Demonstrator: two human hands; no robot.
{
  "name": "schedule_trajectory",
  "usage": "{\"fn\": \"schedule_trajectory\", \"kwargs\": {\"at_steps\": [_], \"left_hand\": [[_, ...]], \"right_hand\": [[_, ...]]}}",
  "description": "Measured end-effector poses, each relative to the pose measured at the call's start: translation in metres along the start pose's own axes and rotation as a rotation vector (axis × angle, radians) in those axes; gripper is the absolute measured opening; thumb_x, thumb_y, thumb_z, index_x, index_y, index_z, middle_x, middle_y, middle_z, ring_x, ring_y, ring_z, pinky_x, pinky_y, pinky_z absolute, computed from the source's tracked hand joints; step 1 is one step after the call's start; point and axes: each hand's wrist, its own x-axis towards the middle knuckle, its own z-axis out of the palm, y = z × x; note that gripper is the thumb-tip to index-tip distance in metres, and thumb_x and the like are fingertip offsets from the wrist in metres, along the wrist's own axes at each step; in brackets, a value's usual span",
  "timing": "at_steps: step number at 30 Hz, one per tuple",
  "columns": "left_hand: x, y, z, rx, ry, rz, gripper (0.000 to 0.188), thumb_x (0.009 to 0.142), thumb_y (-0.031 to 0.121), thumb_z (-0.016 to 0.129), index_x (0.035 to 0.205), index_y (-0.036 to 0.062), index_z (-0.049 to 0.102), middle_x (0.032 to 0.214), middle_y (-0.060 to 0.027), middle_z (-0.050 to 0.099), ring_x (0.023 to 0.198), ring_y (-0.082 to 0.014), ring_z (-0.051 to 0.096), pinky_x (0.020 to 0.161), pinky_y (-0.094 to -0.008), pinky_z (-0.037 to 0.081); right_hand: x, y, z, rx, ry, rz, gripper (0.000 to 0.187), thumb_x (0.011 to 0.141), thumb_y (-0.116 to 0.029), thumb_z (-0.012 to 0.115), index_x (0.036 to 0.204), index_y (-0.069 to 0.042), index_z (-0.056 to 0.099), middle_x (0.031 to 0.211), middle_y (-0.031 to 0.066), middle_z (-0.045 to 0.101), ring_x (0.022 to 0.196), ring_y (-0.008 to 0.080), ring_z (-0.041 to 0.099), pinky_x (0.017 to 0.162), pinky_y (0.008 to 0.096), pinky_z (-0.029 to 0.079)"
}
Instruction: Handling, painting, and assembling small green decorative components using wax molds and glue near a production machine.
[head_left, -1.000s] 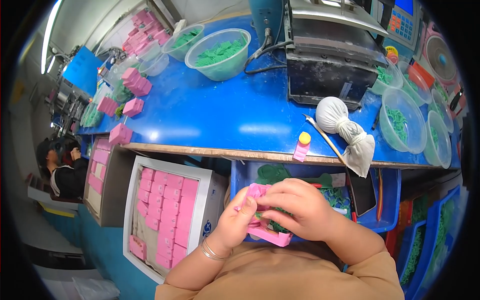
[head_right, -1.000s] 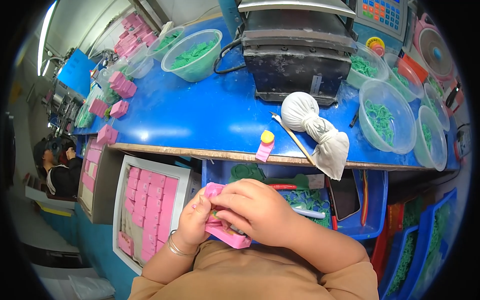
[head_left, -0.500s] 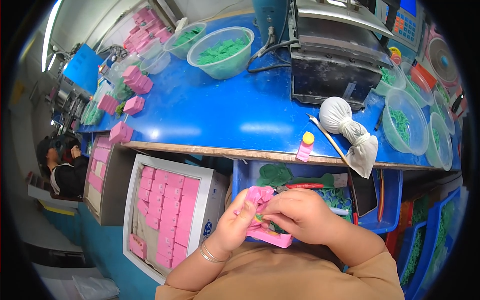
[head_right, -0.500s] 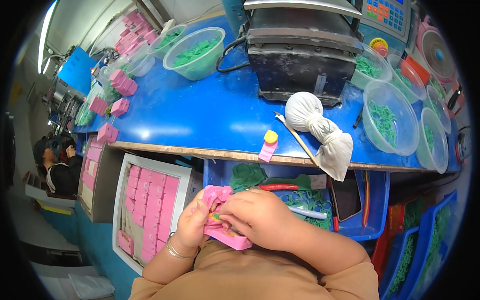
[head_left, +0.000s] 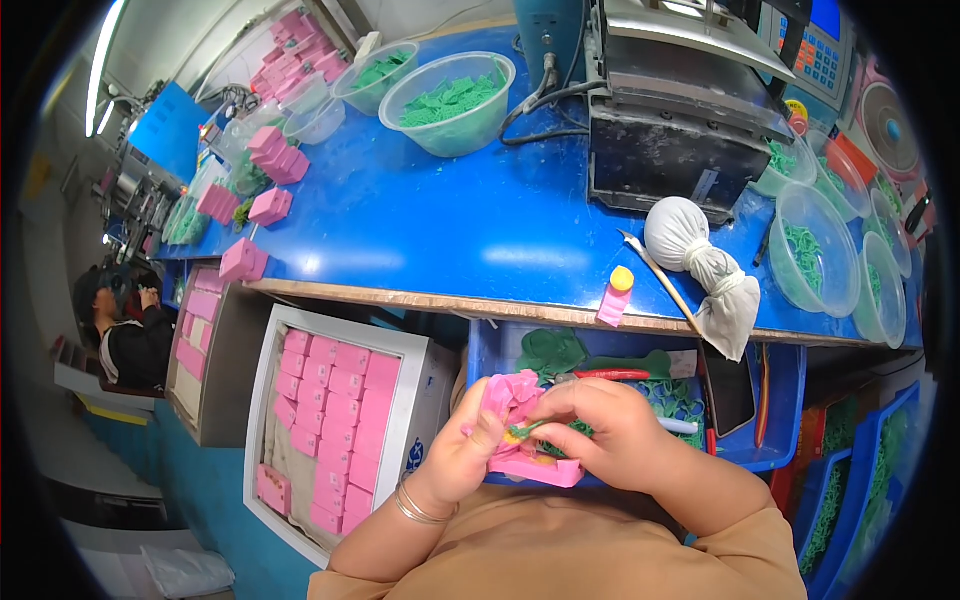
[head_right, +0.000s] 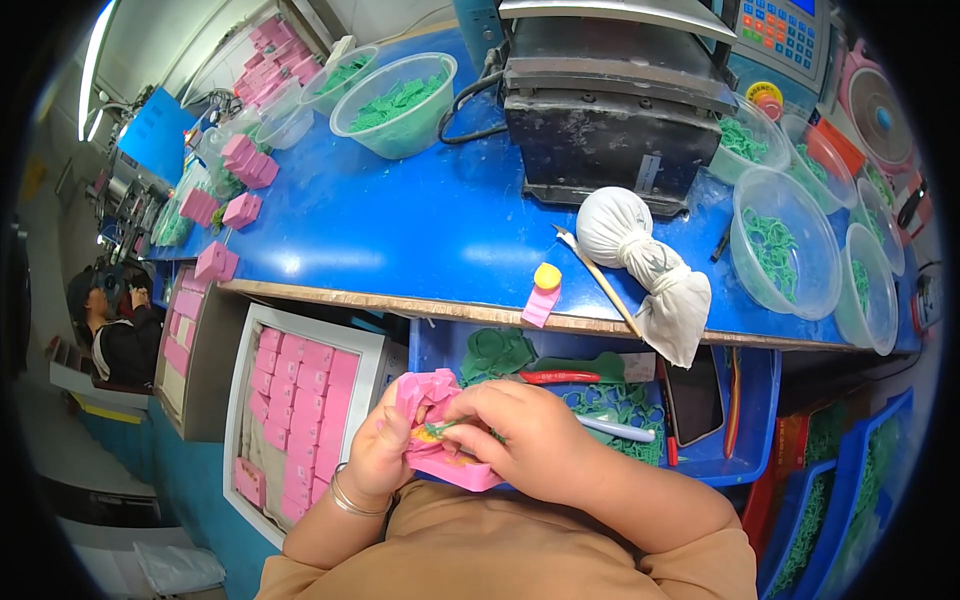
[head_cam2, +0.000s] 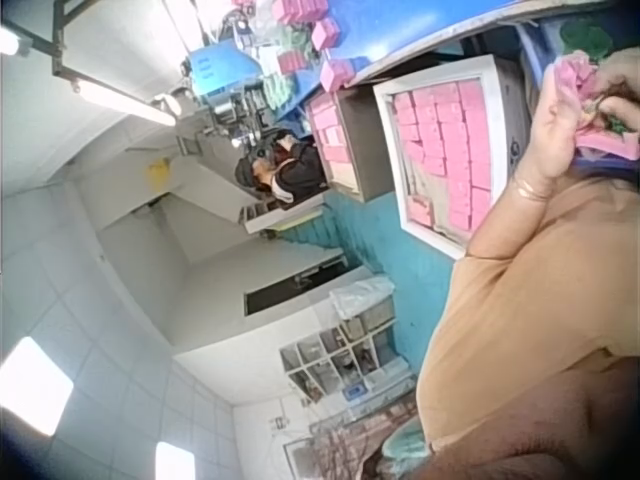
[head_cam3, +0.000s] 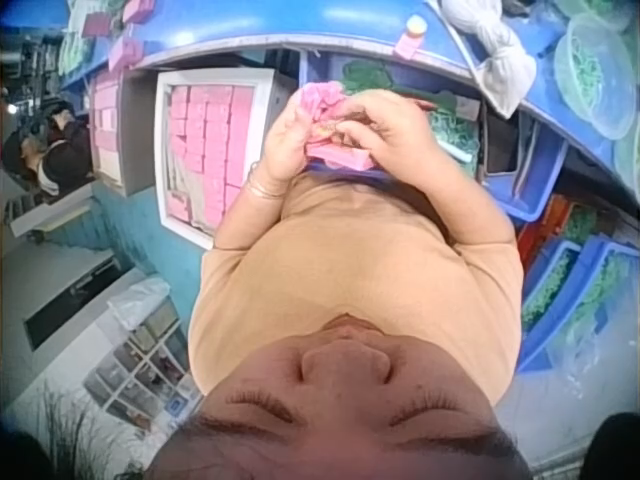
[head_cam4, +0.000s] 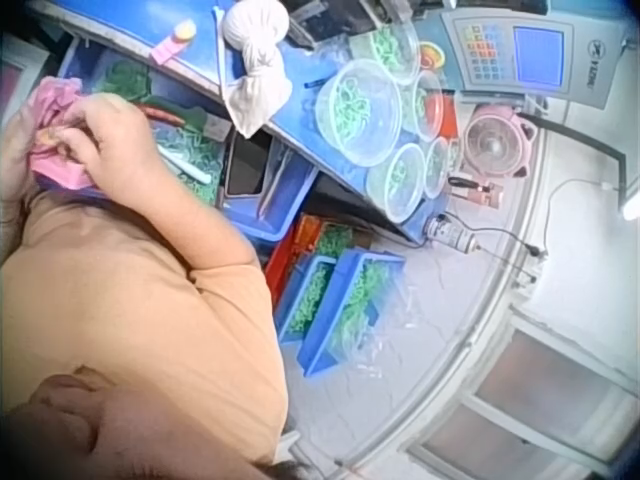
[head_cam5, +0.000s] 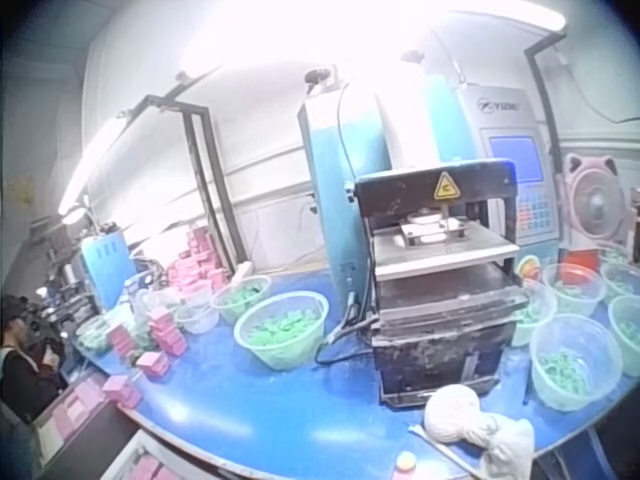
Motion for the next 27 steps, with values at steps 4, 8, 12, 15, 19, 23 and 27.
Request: {"fn": "schedule_trajectory", "kwargs": {"at_steps": [4, 8, 12, 15, 19, 23, 27], "left_hand": [[0.0, 0.009, 0.006, 0.113, 0.034, 0.022, 0.059, 0.095, 0.045, 0.04, 0.126, -0.0045, 0.038, 0.117, -0.0117, 0.051, 0.106, -0.016, 0.05, 0.09, -0.0304, 0.042], [0.002, 0.015, 0.008, 0.318, 0.05, 0.119, 0.059, 0.092, 0.049, 0.043, 0.116, -0.0049, 0.043, 0.112, -0.0135, 0.051, 0.102, -0.018, 0.051, 0.088, -0.0314, 0.042], [0.005, 0.025, 0.008, 0.573, -0.011, 0.201, 0.074, 0.088, 0.06, 0.042, 0.119, -0.0071, 0.04, 0.11, -0.0133, 0.05, 0.093, -0.0175, 0.052, 0.081, -0.0305, 0.043], [0.006, 0.029, 0.008, 0.657, -0.012, 0.239, 0.073, 0.086, 0.062, 0.043, 0.113, -0.0063, 0.042, 0.109, -0.0138, 0.049, 0.091, -0.017, 0.051, 0.08, -0.0309, 0.043], [0.008, 0.035, 0.01, 0.639, -0.009, 0.248, 0.071, 0.086, 0.062, 0.045, 0.109, -0.0053, 0.044, 0.11, -0.0144, 0.048, 0.091, -0.0176, 0.05, 0.08, -0.0311, 0.043], [0.015, 0.042, 0.008, 0.719, -0.053, 0.295, 0.069, 0.085, 0.063, 0.045, 0.105, -0.0029, 0.044, 0.109, -0.0138, 0.048, 0.089, -0.017, 0.049, 0.077, -0.0305, 0.042], [0.017, 0.051, 0.013, 0.648, -0.07, 0.224, 0.069, 0.082, 0.066, 0.045, 0.101, -0.0004, 0.043, 0.11, -0.0135, 0.048, 0.084, -0.0157, 0.05, 0.073, -0.0296, 0.043]], "right_hand": [[0.002, 0.001, -0.005, -0.266, -0.003, -0.14, 0.02, 0.075, -0.008, 0.066, 0.094, -0.005, 0.06, 0.083, 0.0082, 0.062, 0.07, 0.0255, 0.06, 0.062, 0.0327, 0.048], [0.0, 0.005, -0.008, -0.343, -0.029, -0.331, 0.024, 0.07, -0.01, 0.062, 0.093, -0.002, 0.06, 0.084, 0.0092, 0.063, 0.072, 0.0247, 0.061, 0.06, 0.0336, 0.048], [-0.004, 0.001, -0.01, -0.367, -0.018, -0.375, 0.025, 0.071, -0.012, 0.061, 0.094, -0.002, 0.061, 0.086, 0.0093, 0.063, 0.073, 0.024, 0.061, 0.06, 0.0334, 0.048], [-0.005, -0.002, -0.011, -0.394, -0.014, -0.409, 0.026, 0.071, -0.012, 0.06, 0.095, -0.001, 0.061, 0.089, 0.0098, 0.063, 0.073, 0.0232, 0.062, 0.06, 0.033, 0.048], [-0.004, -0.004, -0.01, -0.393, 0.067, -0.467, 0.03, 0.063, -0.004, 0.069, 0.093, -0.002, 0.065, 0.08, 0.0082, 0.062, 0.064, 0.0219, 0.061, 0.054, 0.0316, 0.048], [-0.007, 0.0, -0.01, -0.36, 0.145, -0.475, 0.031, 0.063, -0.003, 0.069, 0.093, -0.002, 0.065, 0.08, 0.008, 0.062, 0.064, 0.0217, 0.061, 0.053, 0.0314, 0.047], [-0.01, 0.0, -0.013, -0.324, 0.157, -0.472, 0.026, 0.071, -0.007, 0.063, 0.096, 0.0, 0.063, 0.088, 0.0106, 0.063, 0.071, 0.023, 0.062, 0.06, 0.0324, 0.049]]}}
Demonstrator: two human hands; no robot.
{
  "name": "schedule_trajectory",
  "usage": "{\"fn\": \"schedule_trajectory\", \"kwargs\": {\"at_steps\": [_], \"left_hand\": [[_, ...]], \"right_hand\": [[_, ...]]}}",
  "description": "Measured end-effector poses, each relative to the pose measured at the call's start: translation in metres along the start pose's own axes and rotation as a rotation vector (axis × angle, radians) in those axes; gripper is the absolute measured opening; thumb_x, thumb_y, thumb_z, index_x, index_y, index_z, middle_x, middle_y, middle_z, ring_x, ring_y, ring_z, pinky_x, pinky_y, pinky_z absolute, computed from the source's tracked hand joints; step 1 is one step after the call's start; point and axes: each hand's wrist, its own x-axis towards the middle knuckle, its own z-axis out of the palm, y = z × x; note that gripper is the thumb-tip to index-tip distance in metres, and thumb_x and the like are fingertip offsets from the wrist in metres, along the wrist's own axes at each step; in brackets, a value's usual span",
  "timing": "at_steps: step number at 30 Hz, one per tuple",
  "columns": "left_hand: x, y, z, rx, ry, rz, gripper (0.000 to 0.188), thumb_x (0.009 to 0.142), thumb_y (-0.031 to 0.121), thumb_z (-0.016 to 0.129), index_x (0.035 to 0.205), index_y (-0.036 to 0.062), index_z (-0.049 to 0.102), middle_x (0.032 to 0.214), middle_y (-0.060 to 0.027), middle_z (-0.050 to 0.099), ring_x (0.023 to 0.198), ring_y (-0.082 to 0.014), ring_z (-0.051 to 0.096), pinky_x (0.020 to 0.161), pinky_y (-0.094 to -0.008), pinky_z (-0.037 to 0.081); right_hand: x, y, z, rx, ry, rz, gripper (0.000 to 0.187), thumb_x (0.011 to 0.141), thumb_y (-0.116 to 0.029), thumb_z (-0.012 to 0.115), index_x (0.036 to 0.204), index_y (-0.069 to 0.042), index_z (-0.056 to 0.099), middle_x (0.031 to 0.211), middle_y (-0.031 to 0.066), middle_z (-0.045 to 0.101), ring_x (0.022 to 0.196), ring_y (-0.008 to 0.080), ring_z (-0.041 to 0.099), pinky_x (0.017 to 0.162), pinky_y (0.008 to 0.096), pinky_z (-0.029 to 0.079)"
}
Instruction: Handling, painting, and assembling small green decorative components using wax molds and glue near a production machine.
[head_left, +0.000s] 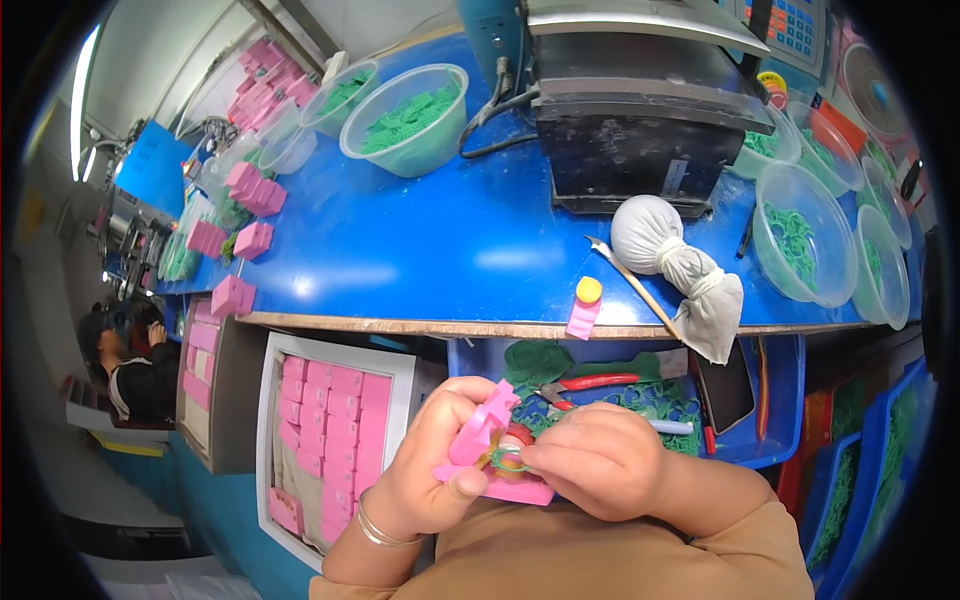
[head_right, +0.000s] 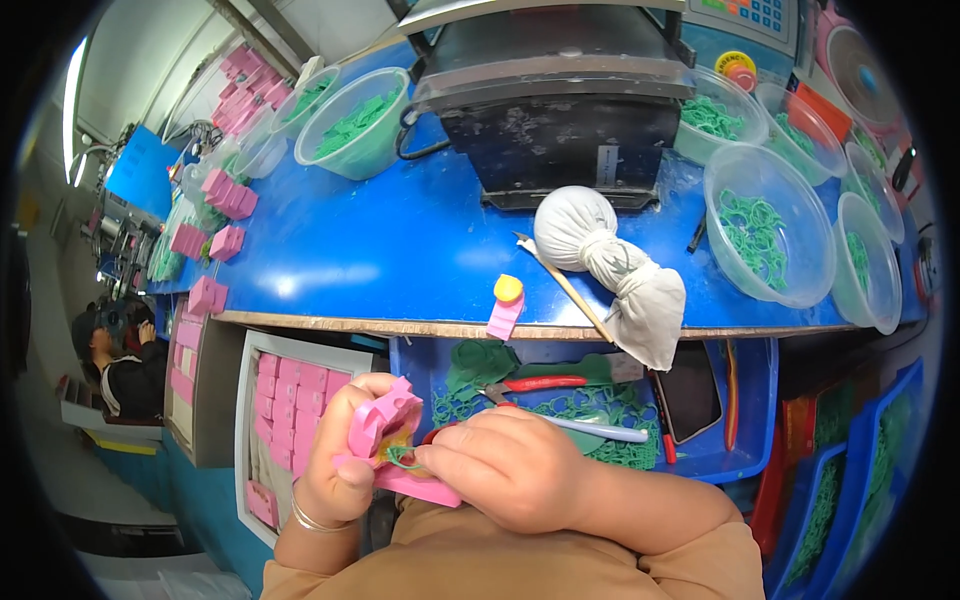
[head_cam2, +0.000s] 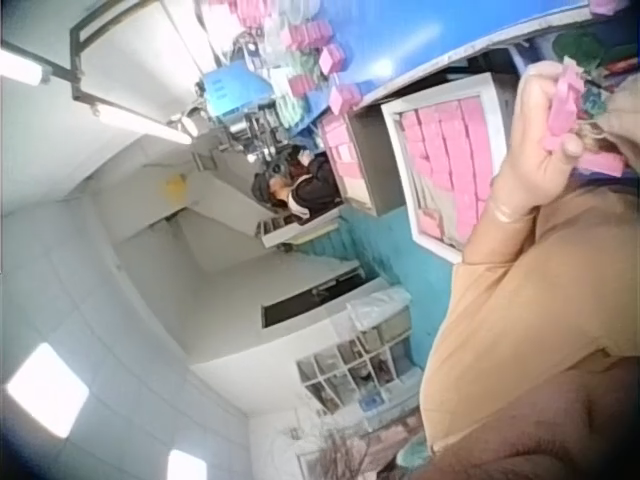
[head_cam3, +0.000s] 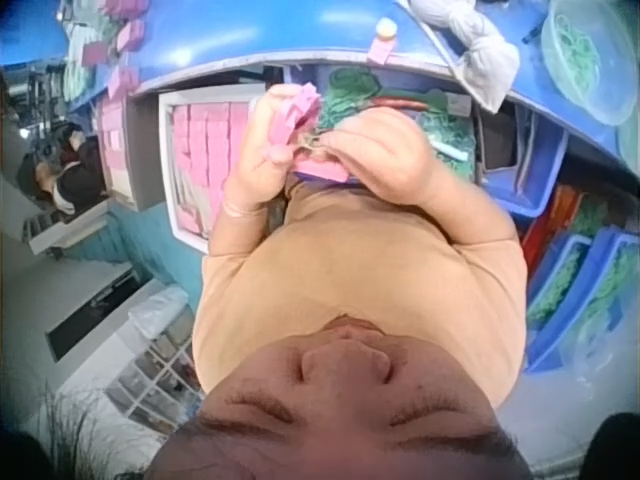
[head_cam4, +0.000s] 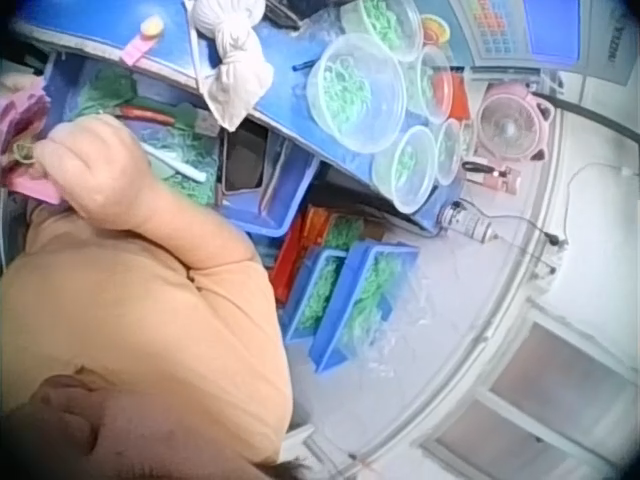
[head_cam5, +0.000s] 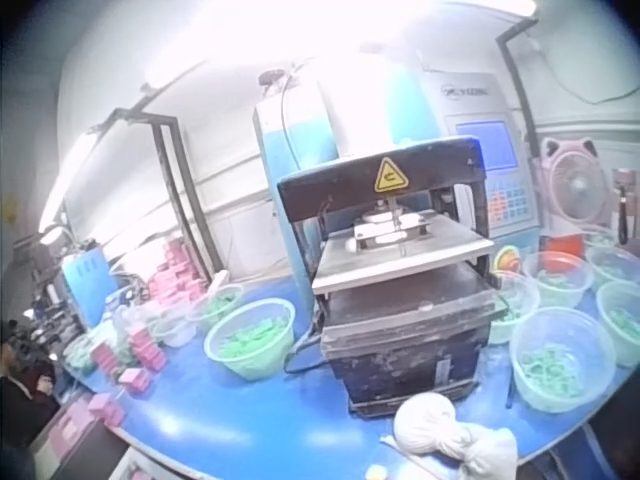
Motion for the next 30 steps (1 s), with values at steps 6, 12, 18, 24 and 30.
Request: {"fn": "schedule_trajectory", "kwargs": {"at_steps": [6, 12, 18, 24, 30], "left_hand": [[0.016, -0.01, -0.005, -0.187, 0.3, 0.0, 0.061, 0.085, 0.044, 0.062, 0.118, -0.0025, 0.041, 0.101, -0.0136, 0.053, 0.074, -0.0144, 0.053, 0.063, -0.025, 0.047], [0.062, -0.051, -0.011, -0.023, 0.565, 0.154, 0.04, 0.083, -0.007, 0.055, 0.117, 0.0019, 0.037, 0.132, -0.017, 0.035, 0.122, -0.0238, 0.039, 0.102, -0.0363, 0.033], [0.071, -0.042, -0.003, 0.606, 0.524, 0.211, 0.041, 0.08, 0.0, 0.062, 0.115, 0.0022, 0.041, 0.127, -0.0189, 0.042, 0.124, -0.0312, 0.037, 0.102, -0.04, 0.03], [0.032, -0.013, 0.023, 0.125, 0.241, 0.113, 0.023, 0.075, 0.005, 0.07, 0.094, 0.0001, 0.058, 0.088, -0.009, 0.054, 0.08, -0.0179, 0.051, 0.071, -0.0291, 0.042], [0.015, -0.013, 0.037, -0.437, 0.208, -0.107, 0.01, 0.083, -0.009, 0.057, 0.092, -0.0038, 0.057, 0.094, -0.0083, 0.049, 0.076, -0.013, 0.057, 0.059, -0.0223, 0.052]], "right_hand": [[-0.001, -0.005, -0.005, 0.705, 0.305, 0.623, 0.015, 0.09, -0.002, 0.052, 0.104, 0.001, 0.056, 0.087, 0.0137, 0.065, 0.074, 0.0158, 0.064, 0.063, 0.0279, 0.051], [0.0, 0.012, 0.0, 1.265, 0.367, 0.784, 0.022, 0.095, -0.001, 0.038, 0.116, -0.004, 0.031, 0.1, 0.0198, 0.059, 0.078, 0.0194, 0.065, 0.073, 0.0307, 0.05], [-0.002, 0.015, 0.006, 1.253, 0.346, 0.776, 0.024, 0.094, 0.0, 0.038, 0.116, -0.005, 0.028, 0.099, 0.0187, 0.058, 0.077, 0.0195, 0.064, 0.073, 0.031, 0.05], [-0.002, 0.012, 0.007, 1.101, 0.074, 0.801, 0.027, 0.092, 0.002, 0.036, 0.117, -0.004, 0.03, 0.095, 0.0147, 0.059, 0.076, 0.0169, 0.063, 0.065, 0.0276, 0.049], [-0.004, 0.014, 0.016, 0.598, -0.073, 0.547, 0.042, 0.089, 0.001, 0.041, 0.129, -0.002, 0.027, 0.069, 0.006, 0.049, 0.059, 0.0133, 0.049, 0.056, 0.029, 0.042]]}}
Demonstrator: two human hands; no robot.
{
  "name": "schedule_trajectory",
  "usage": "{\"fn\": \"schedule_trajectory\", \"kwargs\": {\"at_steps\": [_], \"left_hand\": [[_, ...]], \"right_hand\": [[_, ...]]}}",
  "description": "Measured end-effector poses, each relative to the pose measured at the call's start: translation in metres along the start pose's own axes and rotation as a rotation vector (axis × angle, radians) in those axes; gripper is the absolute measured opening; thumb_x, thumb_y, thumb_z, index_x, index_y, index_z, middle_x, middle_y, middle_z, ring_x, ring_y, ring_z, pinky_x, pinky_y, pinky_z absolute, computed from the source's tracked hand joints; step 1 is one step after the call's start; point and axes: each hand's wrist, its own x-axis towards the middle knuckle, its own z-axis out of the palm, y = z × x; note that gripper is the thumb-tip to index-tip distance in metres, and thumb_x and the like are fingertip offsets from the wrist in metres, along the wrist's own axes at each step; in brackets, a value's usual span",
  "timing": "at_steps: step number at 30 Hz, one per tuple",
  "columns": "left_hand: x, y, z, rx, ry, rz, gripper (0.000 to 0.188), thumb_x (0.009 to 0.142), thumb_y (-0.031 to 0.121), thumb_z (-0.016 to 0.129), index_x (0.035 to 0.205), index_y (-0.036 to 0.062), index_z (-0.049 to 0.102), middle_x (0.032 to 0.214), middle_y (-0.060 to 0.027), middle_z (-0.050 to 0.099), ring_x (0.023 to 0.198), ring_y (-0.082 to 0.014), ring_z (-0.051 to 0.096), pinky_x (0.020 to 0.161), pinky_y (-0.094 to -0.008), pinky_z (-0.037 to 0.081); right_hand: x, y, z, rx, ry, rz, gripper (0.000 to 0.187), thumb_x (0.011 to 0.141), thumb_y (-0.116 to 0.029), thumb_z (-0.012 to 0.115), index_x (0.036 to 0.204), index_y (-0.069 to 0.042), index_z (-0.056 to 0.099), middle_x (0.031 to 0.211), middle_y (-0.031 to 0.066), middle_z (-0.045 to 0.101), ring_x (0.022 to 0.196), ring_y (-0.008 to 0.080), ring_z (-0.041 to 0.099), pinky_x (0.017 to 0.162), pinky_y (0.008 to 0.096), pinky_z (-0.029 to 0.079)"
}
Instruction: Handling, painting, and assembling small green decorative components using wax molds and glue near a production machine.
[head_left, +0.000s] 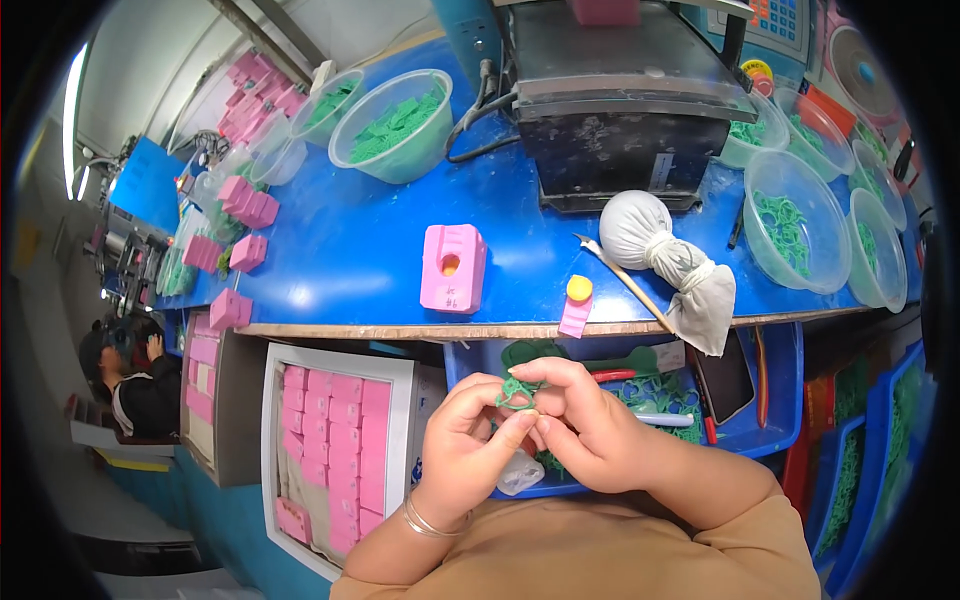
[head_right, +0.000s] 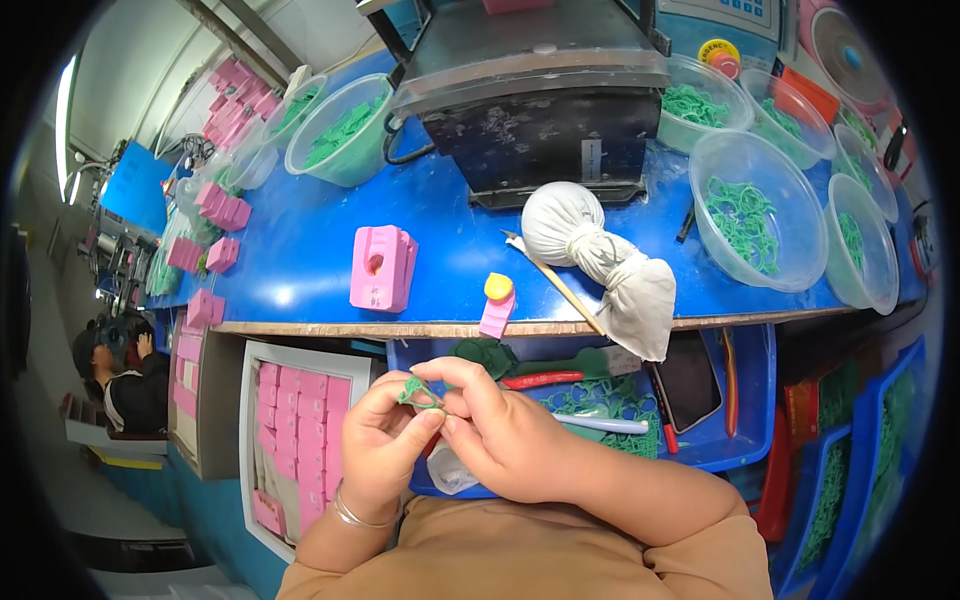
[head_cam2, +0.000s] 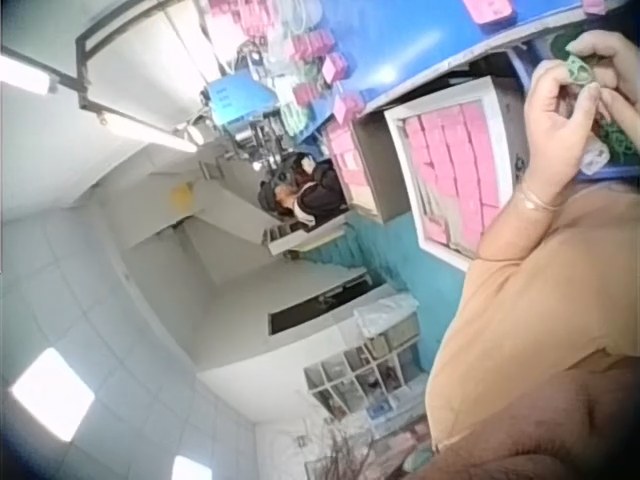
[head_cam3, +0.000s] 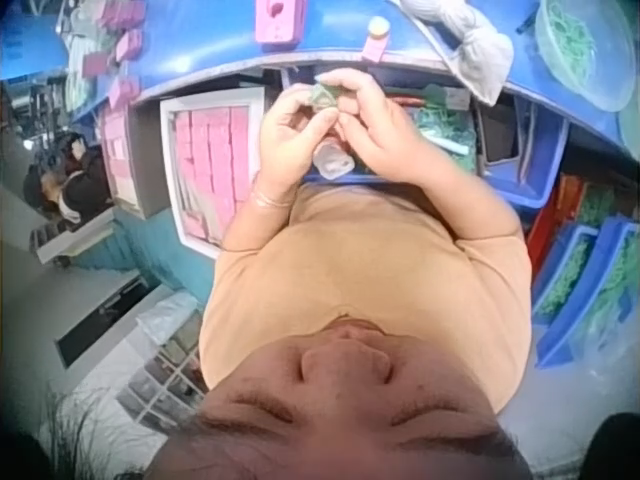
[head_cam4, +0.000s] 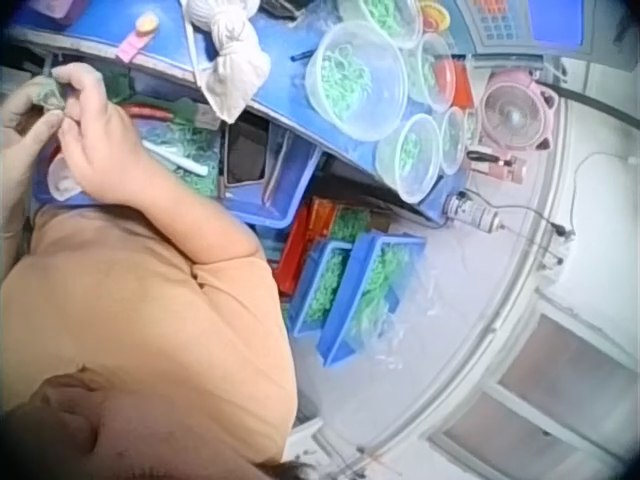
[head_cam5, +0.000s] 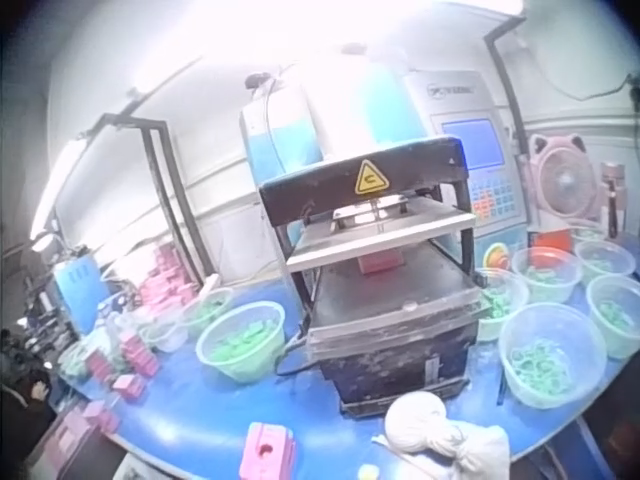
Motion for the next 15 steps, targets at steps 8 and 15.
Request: {"fn": "schedule_trajectory", "kwargs": {"at_steps": [8, 15], "left_hand": [[-0.019, -0.006, -0.013, 1.056, -0.024, 0.819, 0.027, 0.062, -0.003, 0.06, 0.088, 0.0073, 0.062, 0.085, -0.0061, 0.055, 0.074, -0.0241, 0.054, 0.063, -0.0359, 0.044], [-0.03, -0.007, -0.008, 0.514, 0.057, 0.365, 0.01, 0.084, -0.007, 0.056, 0.091, -0.0017, 0.053, 0.093, -0.0148, 0.059, 0.08, -0.0197, 0.06, 0.074, -0.0311, 0.05]], "right_hand": [[0.002, -0.008, -0.003, 0.481, -0.121, 0.386, 0.046, 0.088, -0.001, 0.039, 0.132, -0.003, 0.025, 0.065, -0.0001, 0.045, 0.058, 0.0058, 0.041, 0.053, 0.0221, 0.034], [0.006, -0.014, -0.004, -0.297, -0.047, 0.448, 0.038, 0.084, -0.008, 0.055, 0.119, -0.003, 0.04, 0.062, 0.0046, 0.053, 0.054, 0.0147, 0.052, 0.049, 0.0296, 0.038]]}}
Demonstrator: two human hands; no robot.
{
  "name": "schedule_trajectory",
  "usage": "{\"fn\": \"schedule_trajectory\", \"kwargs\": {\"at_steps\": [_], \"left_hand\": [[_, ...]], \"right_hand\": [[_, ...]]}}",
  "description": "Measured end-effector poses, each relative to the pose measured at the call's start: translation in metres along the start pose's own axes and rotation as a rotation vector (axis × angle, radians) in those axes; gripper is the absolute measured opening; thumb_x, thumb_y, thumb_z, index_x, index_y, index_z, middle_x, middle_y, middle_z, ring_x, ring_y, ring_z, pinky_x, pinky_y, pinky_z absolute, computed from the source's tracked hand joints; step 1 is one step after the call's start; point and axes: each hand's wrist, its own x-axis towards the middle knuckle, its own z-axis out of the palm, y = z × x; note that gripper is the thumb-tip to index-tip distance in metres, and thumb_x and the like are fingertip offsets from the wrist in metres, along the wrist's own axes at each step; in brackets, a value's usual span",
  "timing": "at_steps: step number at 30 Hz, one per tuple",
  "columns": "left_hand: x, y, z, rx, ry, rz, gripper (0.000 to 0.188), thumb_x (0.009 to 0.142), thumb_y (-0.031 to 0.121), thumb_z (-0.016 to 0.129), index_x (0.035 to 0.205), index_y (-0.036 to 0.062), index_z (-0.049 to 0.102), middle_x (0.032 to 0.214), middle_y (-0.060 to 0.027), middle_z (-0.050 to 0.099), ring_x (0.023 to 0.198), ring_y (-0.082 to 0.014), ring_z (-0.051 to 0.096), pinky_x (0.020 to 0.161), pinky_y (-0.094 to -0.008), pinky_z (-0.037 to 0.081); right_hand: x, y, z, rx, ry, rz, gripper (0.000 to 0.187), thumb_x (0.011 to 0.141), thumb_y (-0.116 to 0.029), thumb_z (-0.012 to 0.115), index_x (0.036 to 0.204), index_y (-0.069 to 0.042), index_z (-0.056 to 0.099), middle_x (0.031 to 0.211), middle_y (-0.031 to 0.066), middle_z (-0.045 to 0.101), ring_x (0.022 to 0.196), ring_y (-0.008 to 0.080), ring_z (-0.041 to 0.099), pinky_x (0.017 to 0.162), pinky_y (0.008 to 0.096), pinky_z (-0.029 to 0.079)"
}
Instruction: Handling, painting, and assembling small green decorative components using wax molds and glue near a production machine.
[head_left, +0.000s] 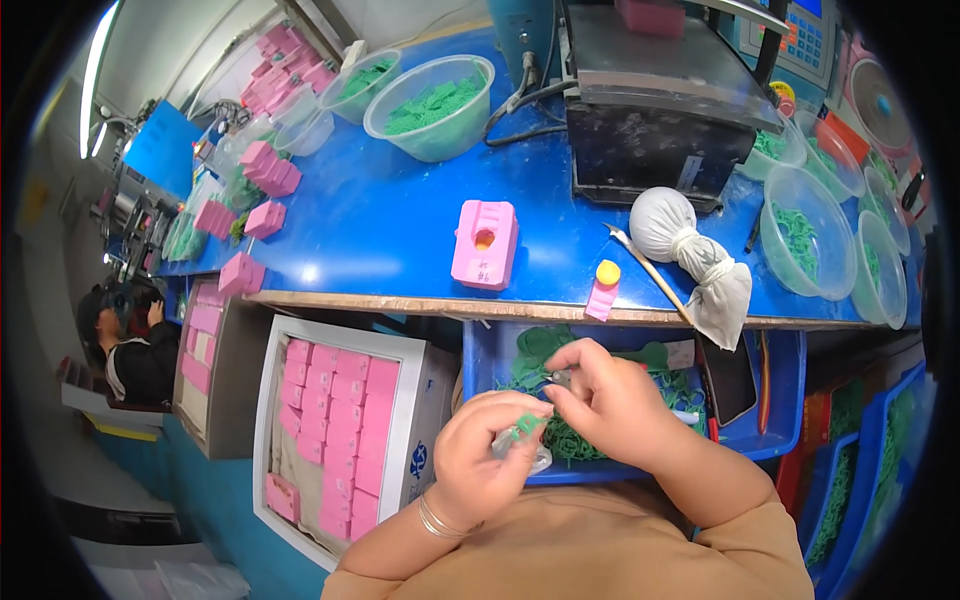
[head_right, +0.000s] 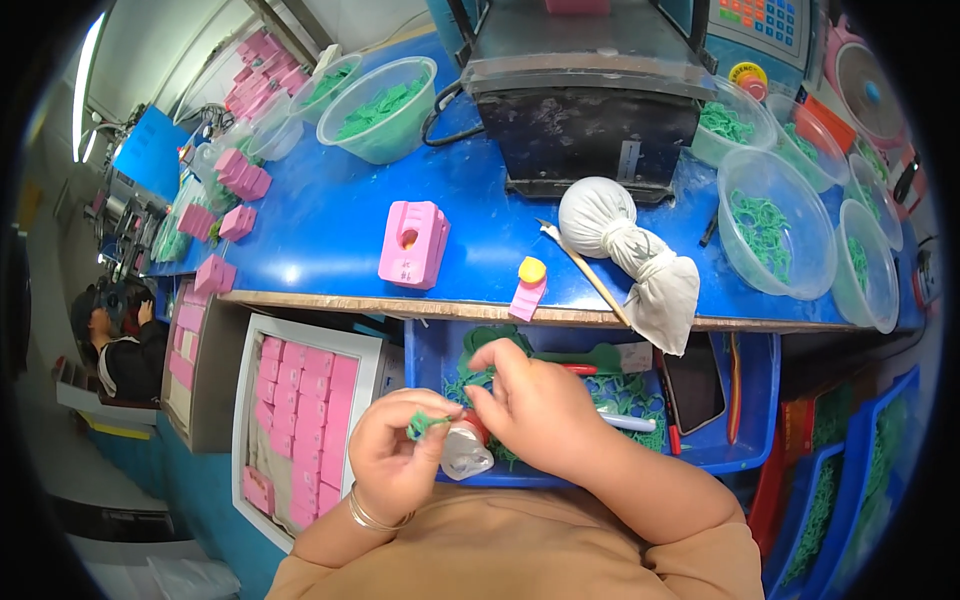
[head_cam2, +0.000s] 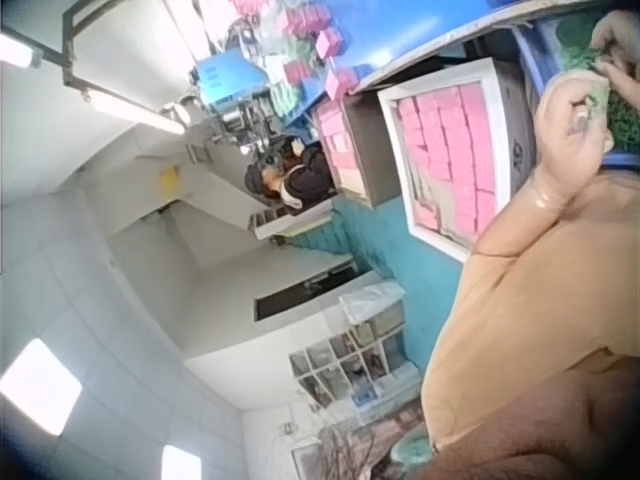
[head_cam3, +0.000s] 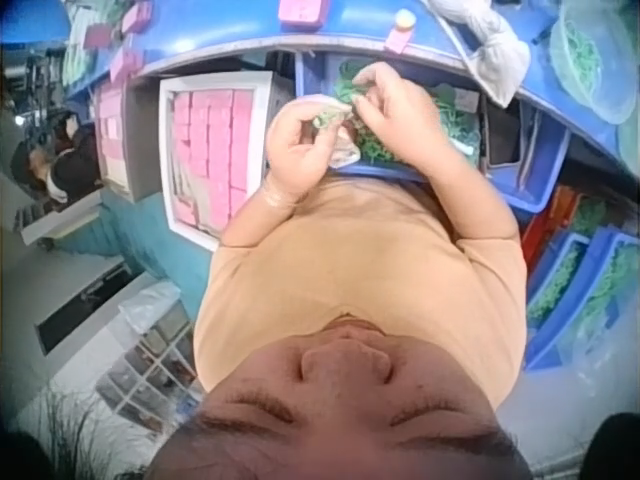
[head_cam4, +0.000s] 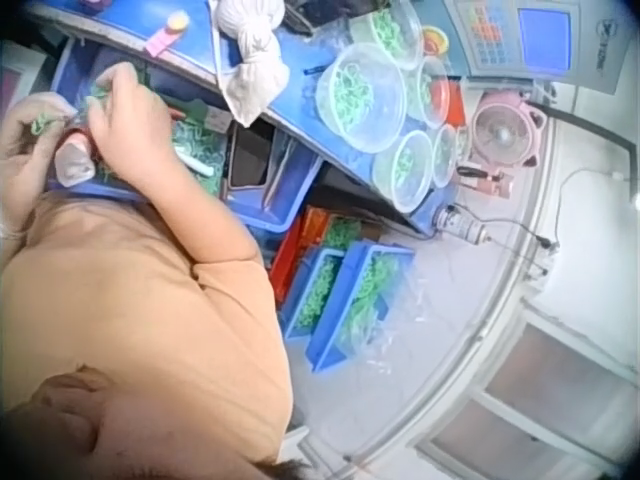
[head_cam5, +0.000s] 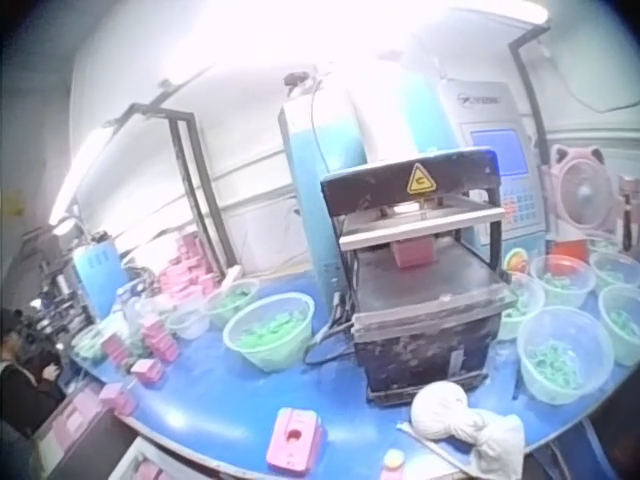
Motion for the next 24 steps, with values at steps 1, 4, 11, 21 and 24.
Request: {"fn": "schedule_trajectory", "kwargs": {"at_steps": [1, 4, 11, 21, 24], "left_hand": [[-0.002, 0.001, 0.001, 0.001, 0.003, -0.006, 0.01, 0.084, -0.007, 0.056, 0.091, -0.0017, 0.053, 0.093, -0.0148, 0.059, 0.08, -0.0197, 0.06, 0.074, -0.0311, 0.05], [-0.008, 0.003, 0.002, -0.369, 0.092, -0.237, 0.011, 0.079, -0.008, 0.06, 0.089, -0.0027, 0.057, 0.091, -0.013, 0.062, 0.078, -0.0196, 0.061, 0.069, -0.0293, 0.05], [-0.011, 0.002, 0.0, -0.219, 0.033, -0.249, 0.013, 0.078, -0.008, 0.062, 0.088, -0.0027, 0.056, 0.09, -0.0121, 0.062, 0.079, -0.0175, 0.061, 0.07, -0.0279, 0.05], [-0.01, 0.004, 0.002, -0.591, -0.01, -0.39, 0.012, 0.085, -0.01, 0.053, 0.095, -0.0033, 0.052, 0.1, -0.0119, 0.056, 0.089, -0.015, 0.059, 0.076, -0.0266, 0.051], [-0.011, 0.0, 0.002, -0.592, -0.028, -0.348, 0.012, 0.086, -0.009, 0.052, 0.096, -0.0026, 0.051, 0.1, -0.011, 0.055, 0.089, -0.0143, 0.058, 0.076, -0.0267, 0.052]], "right_hand": [[0.0, 0.002, 0.002, -0.07, 0.093, -0.114, 0.029, 0.083, -0.009, 0.057, 0.11, -0.004, 0.046, 0.062, 0.0056, 0.054, 0.055, 0.0165, 0.053, 0.049, 0.0311, 0.039], [0.0, 0.006, 0.006, -0.04, 0.261, -0.363, 0.007, 0.08, -0.007, 0.062, 0.087, -0.005, 0.06, 0.069, 0.0069, 0.056, 0.056, 0.0176, 0.054, 0.05, 0.0298, 0.041], [0.006, 0.009, 0.0, 0.289, -0.005, -0.612, 0.014, 0.079, -0.001, 0.062, 0.093, -0.001, 0.061, 0.077, 0.0044, 0.053, 0.06, 0.008, 0.047, 0.052, 0.0216, 0.038], [-0.002, 0.015, 0.011, 0.874, -0.245, -0.199, 0.009, 0.087, -0.003, 0.057, 0.095, -0.001, 0.055, 0.088, 0.0013, 0.056, 0.076, 0.0032, 0.052, 0.063, 0.0189, 0.043], [-0.001, 0.016, 0.012, 0.921, -0.261, -0.234, 0.01, 0.088, -0.001, 0.055, 0.098, -0.001, 0.054, 0.091, 0.0027, 0.056, 0.081, 0.0051, 0.054, 0.07, 0.0203, 0.046]]}}
